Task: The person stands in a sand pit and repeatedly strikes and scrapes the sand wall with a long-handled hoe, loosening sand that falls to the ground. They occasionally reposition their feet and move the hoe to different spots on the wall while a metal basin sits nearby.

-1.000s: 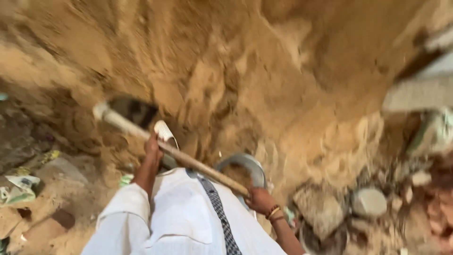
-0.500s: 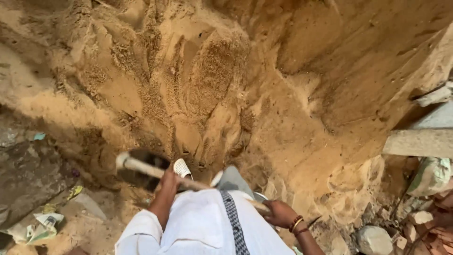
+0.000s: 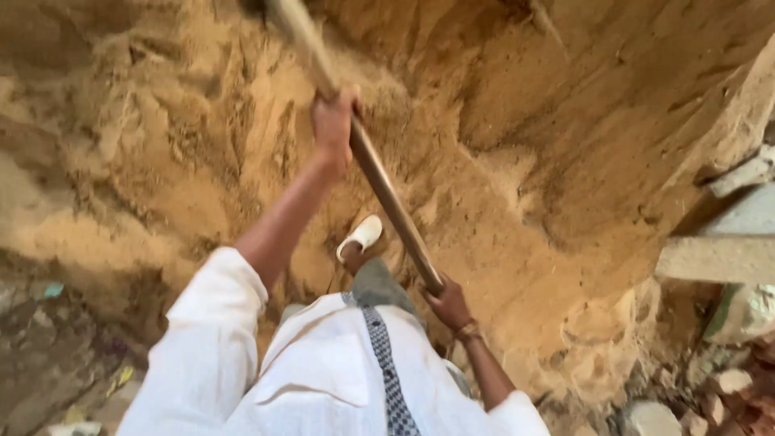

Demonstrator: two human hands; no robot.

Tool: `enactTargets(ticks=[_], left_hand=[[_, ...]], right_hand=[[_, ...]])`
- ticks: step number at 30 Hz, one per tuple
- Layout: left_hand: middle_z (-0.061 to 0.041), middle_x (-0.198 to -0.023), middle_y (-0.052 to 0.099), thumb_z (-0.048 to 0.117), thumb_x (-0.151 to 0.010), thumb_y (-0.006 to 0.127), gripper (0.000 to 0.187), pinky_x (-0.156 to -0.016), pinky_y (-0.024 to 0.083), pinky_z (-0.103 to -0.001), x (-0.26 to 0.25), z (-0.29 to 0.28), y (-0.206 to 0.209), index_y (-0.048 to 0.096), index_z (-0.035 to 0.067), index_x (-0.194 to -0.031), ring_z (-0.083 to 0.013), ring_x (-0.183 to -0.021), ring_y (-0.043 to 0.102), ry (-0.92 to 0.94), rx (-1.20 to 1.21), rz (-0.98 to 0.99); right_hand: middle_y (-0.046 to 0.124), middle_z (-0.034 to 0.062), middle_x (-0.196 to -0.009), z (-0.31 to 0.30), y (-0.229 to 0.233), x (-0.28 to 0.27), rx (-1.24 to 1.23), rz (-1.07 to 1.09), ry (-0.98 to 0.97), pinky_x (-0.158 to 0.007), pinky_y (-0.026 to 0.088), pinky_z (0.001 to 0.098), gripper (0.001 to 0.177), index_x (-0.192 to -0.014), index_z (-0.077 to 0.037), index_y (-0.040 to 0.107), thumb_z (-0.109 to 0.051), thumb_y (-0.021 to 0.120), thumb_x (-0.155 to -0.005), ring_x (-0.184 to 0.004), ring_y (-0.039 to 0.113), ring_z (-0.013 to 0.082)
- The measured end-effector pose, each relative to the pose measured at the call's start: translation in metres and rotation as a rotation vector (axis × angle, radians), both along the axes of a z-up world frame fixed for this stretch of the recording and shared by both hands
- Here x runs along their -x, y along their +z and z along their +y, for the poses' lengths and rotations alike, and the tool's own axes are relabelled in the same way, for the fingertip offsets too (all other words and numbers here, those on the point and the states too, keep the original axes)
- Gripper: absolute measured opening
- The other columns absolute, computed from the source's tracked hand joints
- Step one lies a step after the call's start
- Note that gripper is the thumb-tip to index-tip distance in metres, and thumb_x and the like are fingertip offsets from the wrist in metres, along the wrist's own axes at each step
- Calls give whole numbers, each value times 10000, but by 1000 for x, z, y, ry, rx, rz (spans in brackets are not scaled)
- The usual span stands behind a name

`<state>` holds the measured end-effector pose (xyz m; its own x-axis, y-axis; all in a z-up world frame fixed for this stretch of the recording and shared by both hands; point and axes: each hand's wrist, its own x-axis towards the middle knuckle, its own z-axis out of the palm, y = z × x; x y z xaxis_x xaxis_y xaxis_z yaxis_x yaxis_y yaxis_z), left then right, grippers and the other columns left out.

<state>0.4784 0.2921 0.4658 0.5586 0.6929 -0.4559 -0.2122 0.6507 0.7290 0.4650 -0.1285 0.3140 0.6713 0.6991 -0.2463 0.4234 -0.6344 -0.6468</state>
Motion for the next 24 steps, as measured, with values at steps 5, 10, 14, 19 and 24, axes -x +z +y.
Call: enactTargets(ticks=[5,10,14,19,24], left_hand=[[-36,-672,581,181,-870,727,220,-448,567,-294,-136,61,34,531,127,-953,-137,-493,572,-63,-363,-81],[-23,-703,585,243,-896,760,241,-463,502,-301,-203,58,-80,588,86,-956,-139,-545,559,-217,-126,-29],[-66,-655,626,322,-909,795,387,-468,490,-355,-223,62,-257,610,-17,-937,-186,-547,607,-292,-119,418],[-80,-664,672,223,-971,689,240,-499,515,-389,-84,-65,-369,713,13,-857,-221,-563,649,-457,142,444],[-83,-616,649,250,-981,675,331,-492,493,-379,-96,-74,-395,686,-4,-769,-199,-520,609,-583,163,429]], right_hand=[[706,146,-807,190,68,-101,-195,15,-68,-628,513,423,328,-1026,-20,693,-301,769,-874,-694,664,261],[690,94,-788,330,72,-208,-259,357,-177,-527,520,397,328,-1078,-24,611,-225,698,-834,-615,627,237],[713,171,-753,355,-62,-221,-79,356,-142,-550,507,395,271,-966,34,682,-234,671,-924,-626,666,248],[693,277,-921,255,-196,-152,71,113,7,-634,541,524,552,-1237,31,591,-309,720,-822,-785,688,410],[723,222,-938,219,-262,-126,60,184,92,-682,547,470,336,-1149,-57,681,-265,648,-888,-829,698,381]])
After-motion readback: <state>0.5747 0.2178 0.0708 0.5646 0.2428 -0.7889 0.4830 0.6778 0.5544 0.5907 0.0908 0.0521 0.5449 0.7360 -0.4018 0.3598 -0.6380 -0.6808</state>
